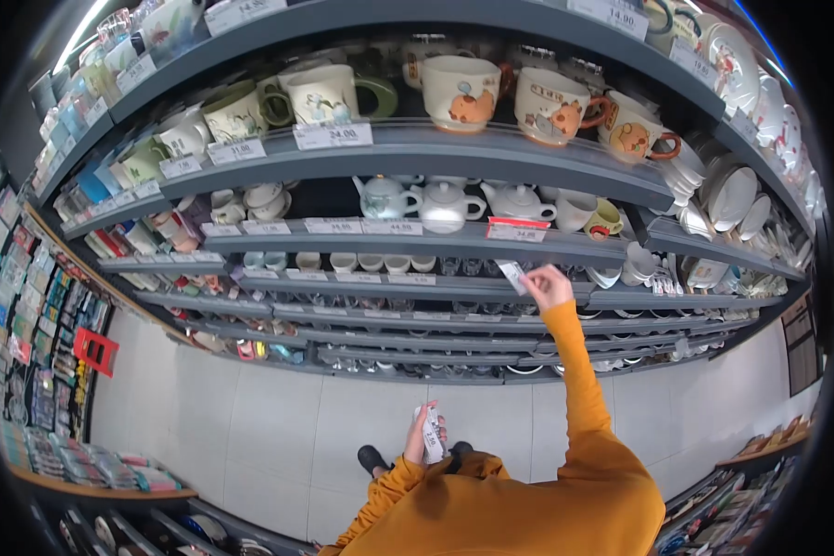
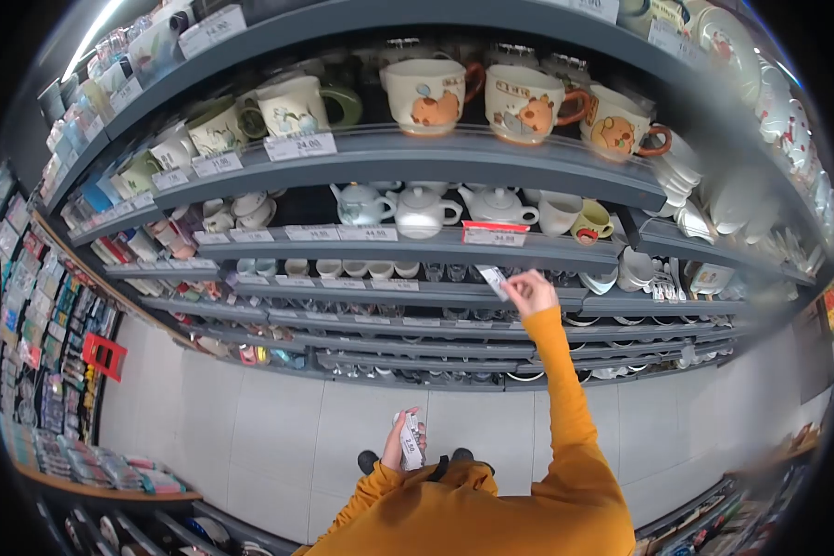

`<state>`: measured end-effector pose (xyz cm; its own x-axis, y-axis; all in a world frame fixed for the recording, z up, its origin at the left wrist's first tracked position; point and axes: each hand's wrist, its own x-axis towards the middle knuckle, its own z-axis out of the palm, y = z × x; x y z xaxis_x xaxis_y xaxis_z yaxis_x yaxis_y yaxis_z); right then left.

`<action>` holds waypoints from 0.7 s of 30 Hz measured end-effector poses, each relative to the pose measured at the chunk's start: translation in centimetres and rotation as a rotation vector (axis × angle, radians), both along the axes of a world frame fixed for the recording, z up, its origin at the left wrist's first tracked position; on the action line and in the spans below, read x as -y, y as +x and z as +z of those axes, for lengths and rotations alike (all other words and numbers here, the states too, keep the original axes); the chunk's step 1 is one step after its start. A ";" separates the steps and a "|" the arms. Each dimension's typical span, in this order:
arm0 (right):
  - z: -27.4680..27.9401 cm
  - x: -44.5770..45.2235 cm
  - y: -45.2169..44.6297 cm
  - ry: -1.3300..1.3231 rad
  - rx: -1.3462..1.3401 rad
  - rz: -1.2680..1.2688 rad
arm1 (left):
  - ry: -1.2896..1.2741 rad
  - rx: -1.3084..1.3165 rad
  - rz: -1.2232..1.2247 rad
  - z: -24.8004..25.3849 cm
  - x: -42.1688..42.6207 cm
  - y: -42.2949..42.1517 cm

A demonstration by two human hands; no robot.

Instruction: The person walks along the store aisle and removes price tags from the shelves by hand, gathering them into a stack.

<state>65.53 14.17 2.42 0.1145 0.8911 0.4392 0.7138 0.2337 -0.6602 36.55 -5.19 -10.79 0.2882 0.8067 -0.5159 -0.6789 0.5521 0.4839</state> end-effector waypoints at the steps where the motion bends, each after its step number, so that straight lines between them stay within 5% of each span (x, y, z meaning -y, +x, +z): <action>1: -1.2 0.5 -0.7 -0.048 -0.107 0.061 | 0.039 -0.103 0.001 0.2 -0.5 -1.3; 4: -4.7 4.5 -6.3 -0.188 -0.270 0.253 | 0.105 -0.184 0.020 1.3 -1.8 -5.9; 8: -7.2 11.4 -20.4 -0.807 -0.516 0.387 | 0.152 -0.284 0.036 0.2 -3.4 -12.7; 14: -12.5 15.6 -35.0 -0.847 -0.612 0.562 | 0.149 -0.372 0.084 -2.7 -3.1 -22.3; 21: -12.3 15.1 -35.6 -0.755 -0.601 0.407 | 0.042 -0.211 -0.026 -0.7 -1.9 -26.8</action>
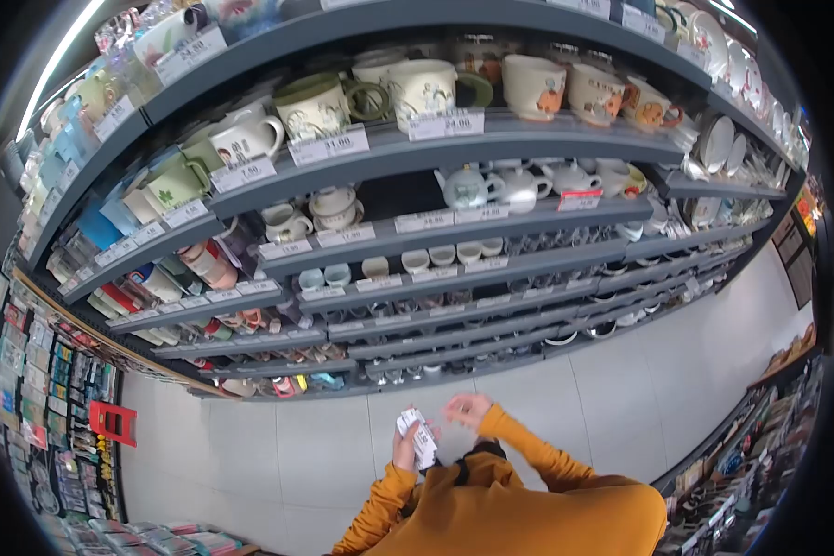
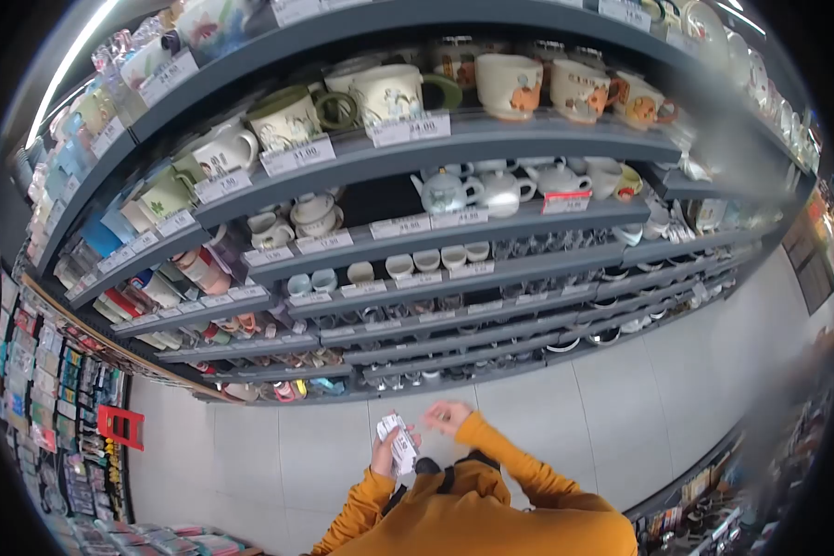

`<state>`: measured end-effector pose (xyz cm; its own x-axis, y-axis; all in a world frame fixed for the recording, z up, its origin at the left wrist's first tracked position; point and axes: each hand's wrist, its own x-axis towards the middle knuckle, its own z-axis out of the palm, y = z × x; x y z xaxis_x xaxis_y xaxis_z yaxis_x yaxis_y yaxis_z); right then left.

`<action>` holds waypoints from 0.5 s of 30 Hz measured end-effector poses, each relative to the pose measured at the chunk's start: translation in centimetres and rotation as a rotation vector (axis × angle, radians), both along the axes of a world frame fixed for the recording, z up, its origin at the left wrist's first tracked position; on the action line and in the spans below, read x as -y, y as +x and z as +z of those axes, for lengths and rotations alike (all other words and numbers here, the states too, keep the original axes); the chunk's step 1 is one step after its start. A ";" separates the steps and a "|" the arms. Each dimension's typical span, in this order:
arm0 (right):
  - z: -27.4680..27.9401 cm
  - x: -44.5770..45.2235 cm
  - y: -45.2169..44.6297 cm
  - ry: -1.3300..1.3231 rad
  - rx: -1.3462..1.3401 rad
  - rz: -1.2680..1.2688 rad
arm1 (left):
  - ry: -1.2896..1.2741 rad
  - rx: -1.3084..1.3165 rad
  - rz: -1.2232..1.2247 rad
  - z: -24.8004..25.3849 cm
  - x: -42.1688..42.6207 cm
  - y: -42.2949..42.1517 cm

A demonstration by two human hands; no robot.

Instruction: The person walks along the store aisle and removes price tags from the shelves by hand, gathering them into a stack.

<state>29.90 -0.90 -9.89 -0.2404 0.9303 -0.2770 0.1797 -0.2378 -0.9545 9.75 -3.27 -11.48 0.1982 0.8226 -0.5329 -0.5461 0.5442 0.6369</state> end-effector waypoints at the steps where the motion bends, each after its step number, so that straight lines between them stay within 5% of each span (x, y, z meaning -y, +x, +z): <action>1: -0.2 -0.8 1.2 0.085 0.006 -0.037 | 0.010 0.028 0.010 0.9 -0.1 0.4; 2: 0.4 -2.0 2.9 0.244 0.196 -0.053 | 0.009 0.037 -0.002 1.0 -0.3 0.8; 3: -0.1 -3.6 4.4 0.449 0.083 -0.158 | 0.008 0.046 -0.014 0.7 -0.4 1.1; 4: 1.0 -5.2 6.0 0.339 0.154 -0.265 | 0.007 0.055 -0.025 0.6 -0.2 1.5; 9: 6.4 -14.4 13.5 0.742 0.542 -0.547 | -0.038 0.059 -0.103 1.7 0.2 5.2; 15: 8.1 -18.9 16.4 0.687 0.909 -0.346 | -0.051 0.137 -0.097 1.8 0.1 10.1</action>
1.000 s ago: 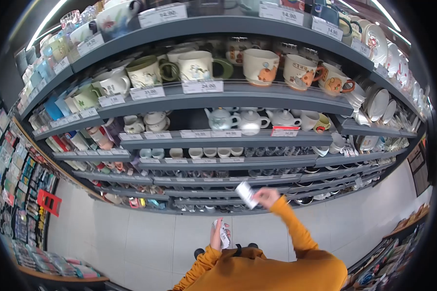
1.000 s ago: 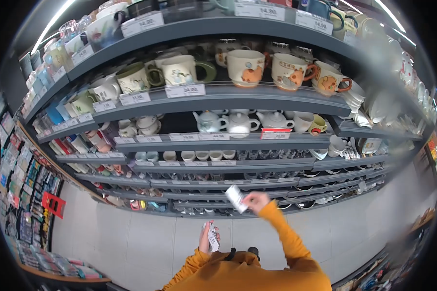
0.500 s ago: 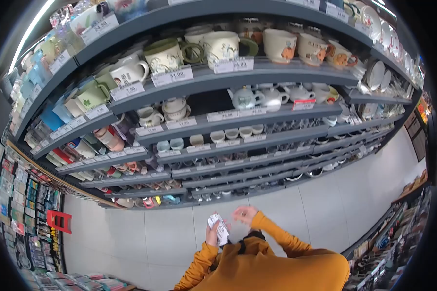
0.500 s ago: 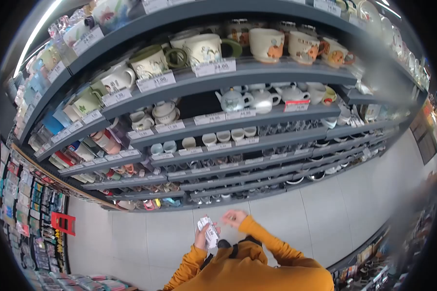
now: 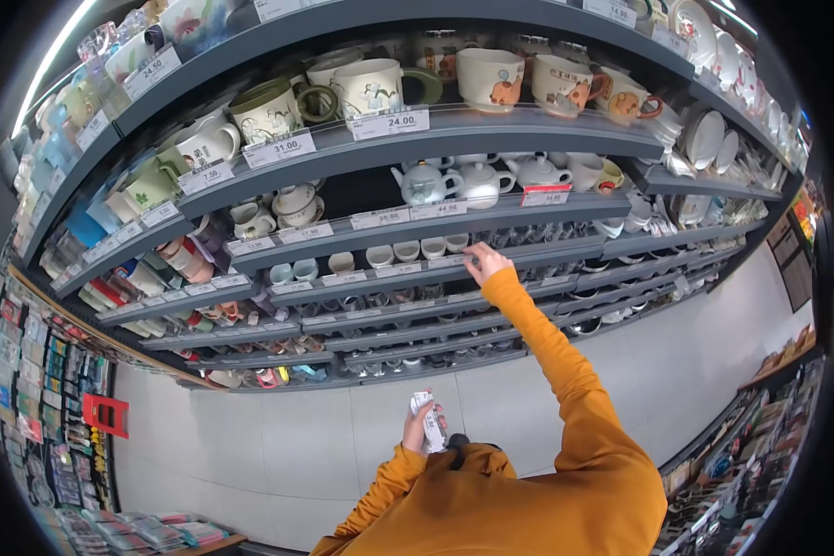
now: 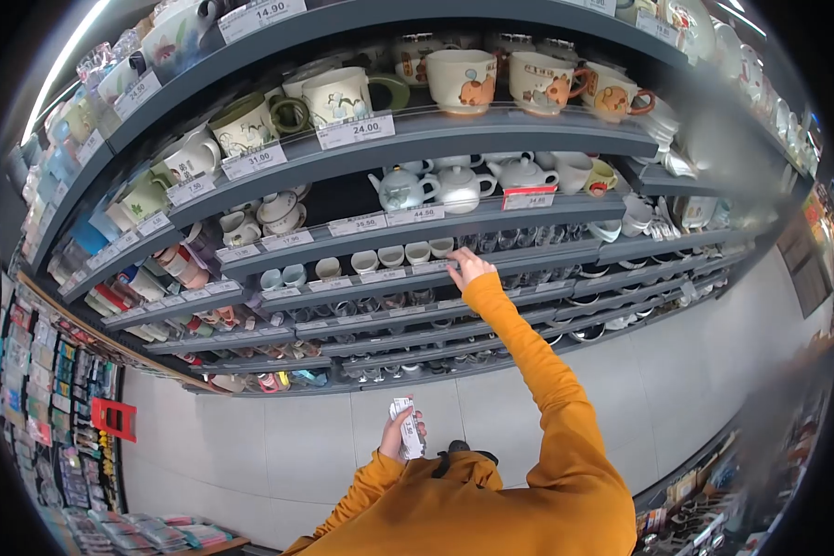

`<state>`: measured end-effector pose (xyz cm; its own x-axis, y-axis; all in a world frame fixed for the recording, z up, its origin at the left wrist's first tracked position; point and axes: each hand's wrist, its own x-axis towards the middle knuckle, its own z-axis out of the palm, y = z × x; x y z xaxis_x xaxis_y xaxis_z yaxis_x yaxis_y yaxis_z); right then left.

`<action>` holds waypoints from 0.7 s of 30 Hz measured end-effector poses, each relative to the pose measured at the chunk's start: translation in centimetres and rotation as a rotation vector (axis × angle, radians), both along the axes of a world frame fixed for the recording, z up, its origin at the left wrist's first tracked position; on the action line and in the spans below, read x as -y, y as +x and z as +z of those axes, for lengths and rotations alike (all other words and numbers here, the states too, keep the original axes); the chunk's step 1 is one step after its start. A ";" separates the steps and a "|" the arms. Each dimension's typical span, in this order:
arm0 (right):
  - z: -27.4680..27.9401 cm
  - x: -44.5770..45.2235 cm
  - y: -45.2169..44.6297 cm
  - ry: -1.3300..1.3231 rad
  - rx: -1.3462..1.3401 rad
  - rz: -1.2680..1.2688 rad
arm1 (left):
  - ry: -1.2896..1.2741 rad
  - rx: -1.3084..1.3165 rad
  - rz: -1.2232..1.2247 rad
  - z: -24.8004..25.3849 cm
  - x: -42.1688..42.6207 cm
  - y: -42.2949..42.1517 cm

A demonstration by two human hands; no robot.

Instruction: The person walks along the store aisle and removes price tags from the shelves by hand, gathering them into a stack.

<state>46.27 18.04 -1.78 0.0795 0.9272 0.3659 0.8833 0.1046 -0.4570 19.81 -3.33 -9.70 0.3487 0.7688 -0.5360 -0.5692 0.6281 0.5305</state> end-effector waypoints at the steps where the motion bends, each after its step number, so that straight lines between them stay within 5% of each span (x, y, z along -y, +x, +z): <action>1: 0.0 -0.2 0.1 0.002 0.015 0.013 | -0.008 0.004 0.011 0.1 0.1 0.5; 9: -0.2 -3.0 1.8 0.058 0.146 0.164 | -0.076 0.005 0.098 0.2 2.0 2.6; 14: 3.4 2.4 0.5 0.087 -0.215 0.206 | -0.071 0.008 0.203 -0.3 2.0 2.6; 16: -1.6 5.0 -0.6 0.072 -0.661 0.315 | -0.044 0.024 0.268 -0.4 1.7 2.7; 21: -6.3 17.7 -5.4 -0.561 -1.109 0.299 | -0.046 -0.057 0.276 0.2 0.5 3.2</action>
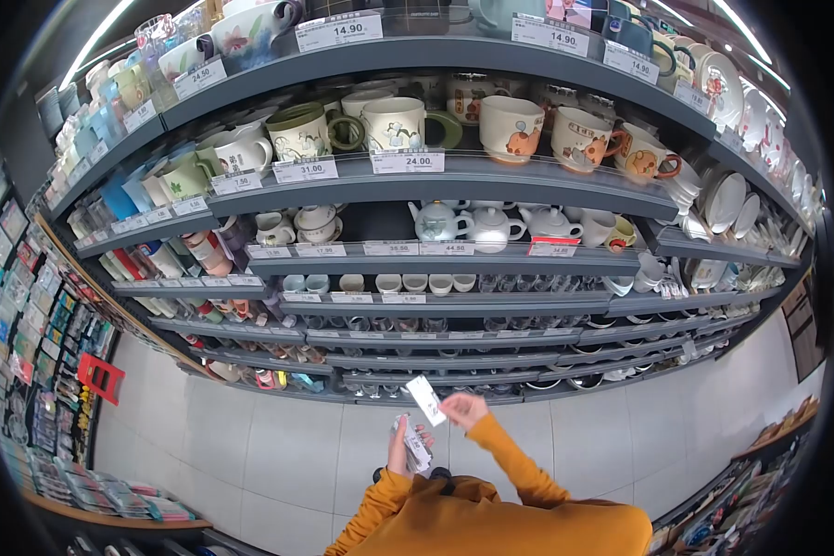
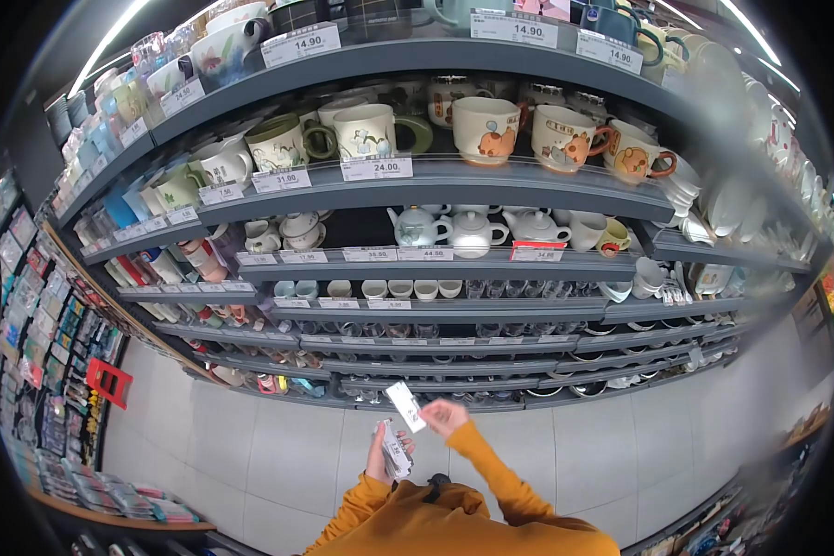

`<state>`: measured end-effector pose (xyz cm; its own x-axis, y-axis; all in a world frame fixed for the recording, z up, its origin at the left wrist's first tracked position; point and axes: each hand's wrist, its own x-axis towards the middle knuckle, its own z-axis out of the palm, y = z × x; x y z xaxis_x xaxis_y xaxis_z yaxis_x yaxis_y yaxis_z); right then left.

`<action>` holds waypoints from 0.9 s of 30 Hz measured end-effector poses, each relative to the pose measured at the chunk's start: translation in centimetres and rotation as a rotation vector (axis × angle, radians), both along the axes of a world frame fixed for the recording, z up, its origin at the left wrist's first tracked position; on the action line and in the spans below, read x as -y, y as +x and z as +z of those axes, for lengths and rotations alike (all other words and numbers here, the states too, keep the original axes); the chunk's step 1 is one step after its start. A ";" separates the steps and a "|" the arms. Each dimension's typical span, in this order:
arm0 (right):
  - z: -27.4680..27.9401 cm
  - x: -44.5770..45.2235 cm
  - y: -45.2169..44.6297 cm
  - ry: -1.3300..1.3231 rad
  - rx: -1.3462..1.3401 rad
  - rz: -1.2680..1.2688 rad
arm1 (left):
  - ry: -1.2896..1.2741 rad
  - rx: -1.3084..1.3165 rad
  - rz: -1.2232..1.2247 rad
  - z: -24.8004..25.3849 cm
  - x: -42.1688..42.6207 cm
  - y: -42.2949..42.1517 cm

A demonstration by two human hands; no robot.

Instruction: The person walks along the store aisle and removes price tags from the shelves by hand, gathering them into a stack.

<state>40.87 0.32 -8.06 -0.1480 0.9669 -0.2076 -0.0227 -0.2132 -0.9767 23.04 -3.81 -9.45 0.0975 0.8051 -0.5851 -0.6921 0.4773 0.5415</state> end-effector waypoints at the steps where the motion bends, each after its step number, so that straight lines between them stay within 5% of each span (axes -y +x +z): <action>1: -0.4 1.4 -0.4 -0.079 -0.003 -0.008 | 0.036 0.001 -0.018 -0.2 -0.1 0.0; 4: -1.4 3.9 -1.4 -0.228 -0.055 0.069 | 0.105 -0.115 -0.130 -0.6 -0.2 -0.1; 7: -2.9 4.4 -1.5 -0.001 0.047 0.146 | 0.117 -0.122 -0.172 -2.1 -0.2 0.3; 14: -1.8 2.4 -0.1 0.213 0.686 0.351 | 0.060 -0.040 -0.061 -3.1 0.6 0.5; 17: -0.9 0.0 0.8 0.252 0.553 0.290 | 0.050 0.009 0.035 -2.7 1.1 0.2; 27: 24.2 -13.1 2.4 1.005 0.471 -0.289 | 0.103 0.072 0.047 -1.3 1.8 -1.1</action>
